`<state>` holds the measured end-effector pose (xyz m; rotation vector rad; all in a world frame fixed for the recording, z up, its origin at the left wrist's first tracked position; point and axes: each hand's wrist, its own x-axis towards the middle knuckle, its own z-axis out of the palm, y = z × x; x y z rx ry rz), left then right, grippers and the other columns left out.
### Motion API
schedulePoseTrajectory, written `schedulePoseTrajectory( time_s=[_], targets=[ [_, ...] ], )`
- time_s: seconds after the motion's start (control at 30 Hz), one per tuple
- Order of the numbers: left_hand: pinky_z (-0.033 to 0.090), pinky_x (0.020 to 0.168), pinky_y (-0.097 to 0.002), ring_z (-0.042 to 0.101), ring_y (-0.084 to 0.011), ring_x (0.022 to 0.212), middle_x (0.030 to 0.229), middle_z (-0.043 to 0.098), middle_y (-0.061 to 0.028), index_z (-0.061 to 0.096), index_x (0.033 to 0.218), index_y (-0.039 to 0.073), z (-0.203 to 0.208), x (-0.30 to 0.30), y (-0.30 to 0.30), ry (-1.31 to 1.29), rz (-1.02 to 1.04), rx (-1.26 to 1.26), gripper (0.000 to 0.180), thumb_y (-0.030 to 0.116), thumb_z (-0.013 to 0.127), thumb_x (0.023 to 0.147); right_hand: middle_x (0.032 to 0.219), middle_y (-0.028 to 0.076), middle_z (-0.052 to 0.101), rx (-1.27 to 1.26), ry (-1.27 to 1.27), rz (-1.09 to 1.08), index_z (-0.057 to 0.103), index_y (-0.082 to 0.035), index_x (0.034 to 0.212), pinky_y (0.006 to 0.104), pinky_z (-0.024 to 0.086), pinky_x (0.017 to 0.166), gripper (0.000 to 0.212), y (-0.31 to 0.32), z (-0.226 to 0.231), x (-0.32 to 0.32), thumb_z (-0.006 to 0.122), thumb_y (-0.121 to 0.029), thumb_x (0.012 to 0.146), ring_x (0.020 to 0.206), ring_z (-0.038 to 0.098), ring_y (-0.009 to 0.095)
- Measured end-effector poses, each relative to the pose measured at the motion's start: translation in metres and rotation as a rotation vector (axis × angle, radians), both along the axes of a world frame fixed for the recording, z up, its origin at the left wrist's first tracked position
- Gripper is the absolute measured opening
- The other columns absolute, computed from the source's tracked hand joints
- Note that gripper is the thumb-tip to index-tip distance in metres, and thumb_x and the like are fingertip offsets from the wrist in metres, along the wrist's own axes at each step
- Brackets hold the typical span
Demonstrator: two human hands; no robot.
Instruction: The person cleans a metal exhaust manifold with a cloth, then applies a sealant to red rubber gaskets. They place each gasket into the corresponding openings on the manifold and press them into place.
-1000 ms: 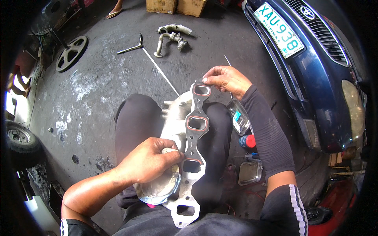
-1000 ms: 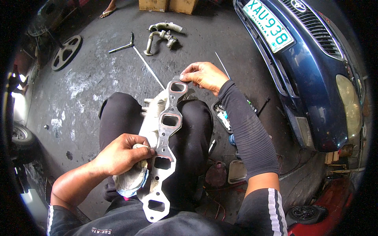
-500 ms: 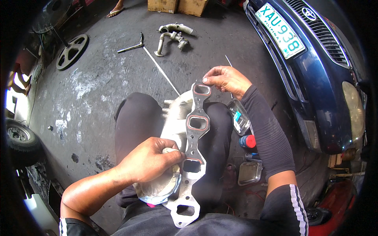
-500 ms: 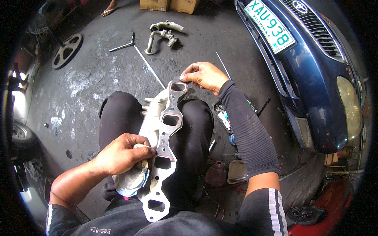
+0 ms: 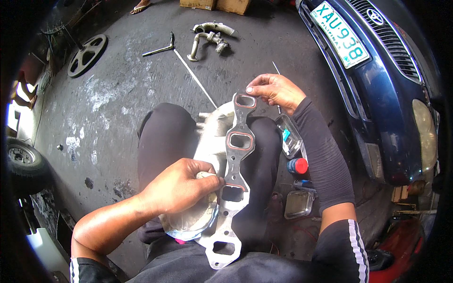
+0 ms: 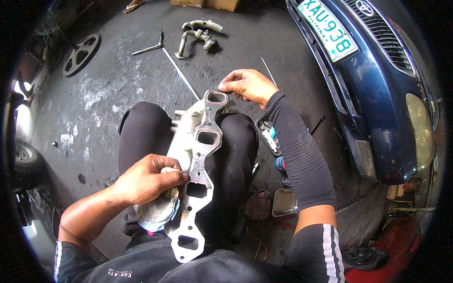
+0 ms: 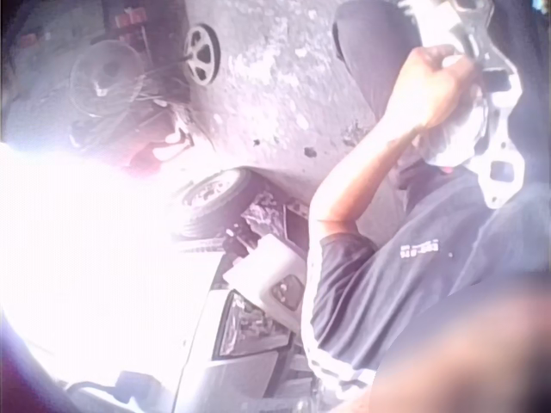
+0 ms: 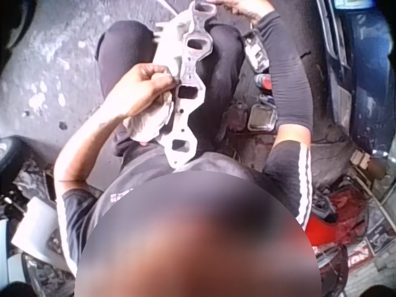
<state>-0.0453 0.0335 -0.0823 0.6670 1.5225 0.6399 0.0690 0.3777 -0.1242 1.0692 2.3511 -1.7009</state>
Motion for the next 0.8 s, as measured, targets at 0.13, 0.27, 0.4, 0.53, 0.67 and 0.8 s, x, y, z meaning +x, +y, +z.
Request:
schedulePoseTrajectory(
  time_s=[0.13,0.27,0.4,0.53,0.67,0.8],
  targets=[
    [0.059,0.085,-0.0327,0.072,-0.0121,0.087,0.093,0.079,-0.0045,0.082,0.112,0.004,-0.002,0.0,-0.001,-0.009,-0.001,-0.002,0.035,0.037,0.072,0.11,0.101,-0.004,0.075,-0.015,-0.008,0.012,0.08,-0.008,0.117,0.0196,0.04,0.064,0.03,0.001,-0.001,0.001,0.088,-0.029,0.098,0.078,0.053,0.003],
    [0.06,0.087,-0.0337,0.075,-0.0146,0.089,0.095,0.08,-0.0074,0.082,0.115,0.004,-0.001,-0.001,-0.001,-0.009,-0.012,0.02,0.036,0.038,0.072,0.108,0.1,-0.004,0.075,-0.032,-0.01,0.008,0.079,-0.007,0.118,0.0194,0.04,0.064,0.031,0.001,0.0,0.001,0.089,-0.028,0.098,0.077,0.052,0.002],
    [0.061,0.093,-0.0362,0.081,-0.0209,0.095,0.102,0.084,-0.0138,0.082,0.125,0.002,0.002,-0.003,0.001,0.014,-0.051,0.006,0.044,0.039,0.071,0.105,0.099,-0.004,0.074,-0.026,-0.02,-0.006,0.078,-0.006,0.119,0.0196,0.04,0.064,0.032,-0.001,0.001,0.0,0.089,-0.028,0.098,0.076,0.051,0.002],
    [0.062,0.093,-0.0364,0.081,-0.0217,0.095,0.103,0.084,-0.0143,0.082,0.125,0.002,0.005,-0.002,0.003,0.019,-0.056,-0.014,0.043,0.039,0.071,0.105,0.1,-0.004,0.074,-0.018,-0.016,-0.011,0.078,-0.006,0.12,0.0195,0.04,0.064,0.034,-0.005,0.003,0.0,0.089,-0.029,0.098,0.076,0.051,0.002],
    [0.062,0.092,-0.0366,0.082,-0.022,0.095,0.103,0.085,-0.0145,0.082,0.126,0.002,0.004,-0.002,0.002,0.027,-0.064,-0.02,0.043,0.039,0.07,0.105,0.098,-0.001,0.074,0.149,0.015,-0.059,0.077,-0.004,0.117,0.0223,0.047,0.069,0.035,-0.016,0.011,0.005,0.09,-0.031,0.098,0.079,0.059,0.006],
    [0.062,0.09,-0.0367,0.081,-0.0212,0.092,0.1,0.084,-0.0139,0.082,0.123,0.004,-0.002,-0.001,-0.001,0.006,-0.045,0.018,0.043,0.041,0.072,0.106,0.094,0.003,0.073,0.296,0.182,-0.02,0.077,-0.001,0.108,0.027,0.054,0.073,0.039,-0.046,0.025,0.024,0.091,-0.035,0.097,0.083,0.064,0.01]
  ],
)
